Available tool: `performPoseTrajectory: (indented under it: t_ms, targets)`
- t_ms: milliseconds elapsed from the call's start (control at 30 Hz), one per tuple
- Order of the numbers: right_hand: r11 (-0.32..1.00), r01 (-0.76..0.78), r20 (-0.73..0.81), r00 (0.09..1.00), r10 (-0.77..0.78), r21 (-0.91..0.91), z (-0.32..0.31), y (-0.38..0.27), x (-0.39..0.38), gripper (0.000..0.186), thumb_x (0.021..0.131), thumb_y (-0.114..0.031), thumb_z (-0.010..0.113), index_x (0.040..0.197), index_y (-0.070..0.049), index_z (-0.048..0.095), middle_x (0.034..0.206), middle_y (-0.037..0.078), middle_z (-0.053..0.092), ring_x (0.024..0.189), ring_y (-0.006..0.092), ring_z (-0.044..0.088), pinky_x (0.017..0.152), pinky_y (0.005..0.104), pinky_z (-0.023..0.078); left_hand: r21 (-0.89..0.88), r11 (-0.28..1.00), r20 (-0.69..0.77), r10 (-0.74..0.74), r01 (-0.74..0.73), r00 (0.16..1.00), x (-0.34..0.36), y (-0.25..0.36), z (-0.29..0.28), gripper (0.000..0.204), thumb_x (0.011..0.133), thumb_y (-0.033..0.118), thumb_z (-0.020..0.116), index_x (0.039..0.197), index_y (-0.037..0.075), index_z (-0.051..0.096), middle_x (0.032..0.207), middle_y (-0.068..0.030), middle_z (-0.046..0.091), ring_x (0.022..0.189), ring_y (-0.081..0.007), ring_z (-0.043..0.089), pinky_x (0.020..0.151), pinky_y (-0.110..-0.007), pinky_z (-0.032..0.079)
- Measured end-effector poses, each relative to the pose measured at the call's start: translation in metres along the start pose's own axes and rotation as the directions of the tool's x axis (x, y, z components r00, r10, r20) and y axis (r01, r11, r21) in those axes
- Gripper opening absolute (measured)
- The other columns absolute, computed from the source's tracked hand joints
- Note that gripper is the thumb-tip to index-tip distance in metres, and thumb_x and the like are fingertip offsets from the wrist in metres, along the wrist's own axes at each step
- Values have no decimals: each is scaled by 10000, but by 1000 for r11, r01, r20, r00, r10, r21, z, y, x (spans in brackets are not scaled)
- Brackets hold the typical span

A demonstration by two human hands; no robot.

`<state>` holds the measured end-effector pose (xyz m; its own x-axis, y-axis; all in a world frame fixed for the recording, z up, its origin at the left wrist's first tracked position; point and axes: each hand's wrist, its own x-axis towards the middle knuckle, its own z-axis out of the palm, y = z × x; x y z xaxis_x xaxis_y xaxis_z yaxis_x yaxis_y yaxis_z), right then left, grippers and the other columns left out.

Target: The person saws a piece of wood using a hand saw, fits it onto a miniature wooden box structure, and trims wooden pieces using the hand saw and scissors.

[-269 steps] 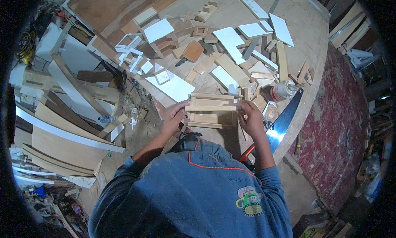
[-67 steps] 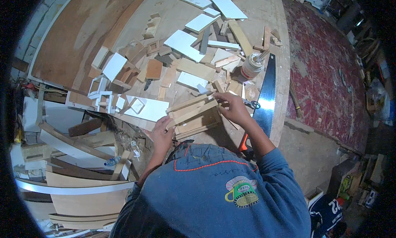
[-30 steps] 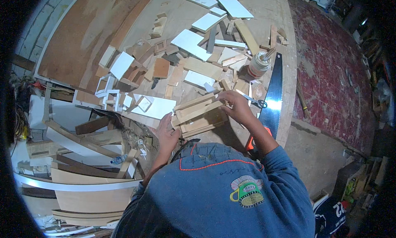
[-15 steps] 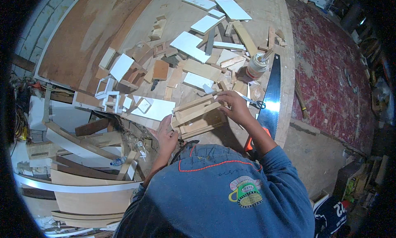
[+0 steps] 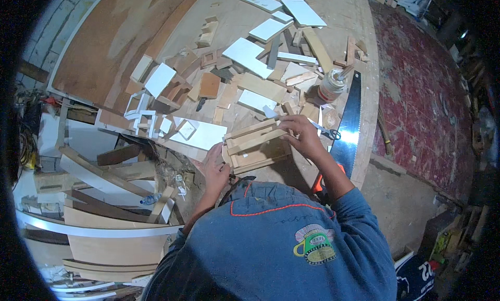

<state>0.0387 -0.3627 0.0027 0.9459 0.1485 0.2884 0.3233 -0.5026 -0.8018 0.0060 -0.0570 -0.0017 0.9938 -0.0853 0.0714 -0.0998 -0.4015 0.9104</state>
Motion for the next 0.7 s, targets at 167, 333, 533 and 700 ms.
performPoseTrajectory:
  t_ms: [167, 333, 533, 700]
  targets:
    - [998, 24, -3, 1000, -24, 55, -3, 1, 0, 392, 682, -36, 750, 1059, -102, 666, 1194, 96, 602, 1049, 290, 573, 855, 364, 475, -138, 985, -18, -112, 108, 994, -4, -19, -1, 722, 712, -71, 505, 1406, 59, 357, 1337, -185, 423, 1211, -291, 488, 898, -372, 503]
    - [786, -261, 6, 950, 312, 560, -7, 12, -10, 272, 849, -63, 649, 1118, -36, 613, 1127, 49, 601, 1030, 142, 580, 868, 293, 485, -498, 797, 45, -368, 340, 929, -6, -12, -1, 734, 768, 2, 539, 1443, 27, 252, 1360, -187, 402, 1218, -287, 470, 1001, -383, 404]
    - [512, -286, -95, 798, 595, 810, -19, 22, -18, 286, 910, -107, 595, 1184, -46, 540, 1110, 48, 595, 1001, 149, 596, 837, 307, 505, -545, 777, 102, -311, 314, 945, -10, -28, 2, 695, 807, 59, 542, 1430, -28, 245, 1323, -192, 448, 1197, -261, 481, 983, -351, 411]
    - [651, -244, -218, 811, 543, 718, -65, 37, -31, 262, 906, -140, 606, 1144, -47, 549, 1036, 51, 611, 916, 126, 599, 761, 261, 502, -502, 727, 239, -404, 468, 883, -15, -40, -2, 720, 789, 35, 558, 1430, -43, 241, 1322, -180, 467, 1206, -228, 480, 1007, -334, 389]
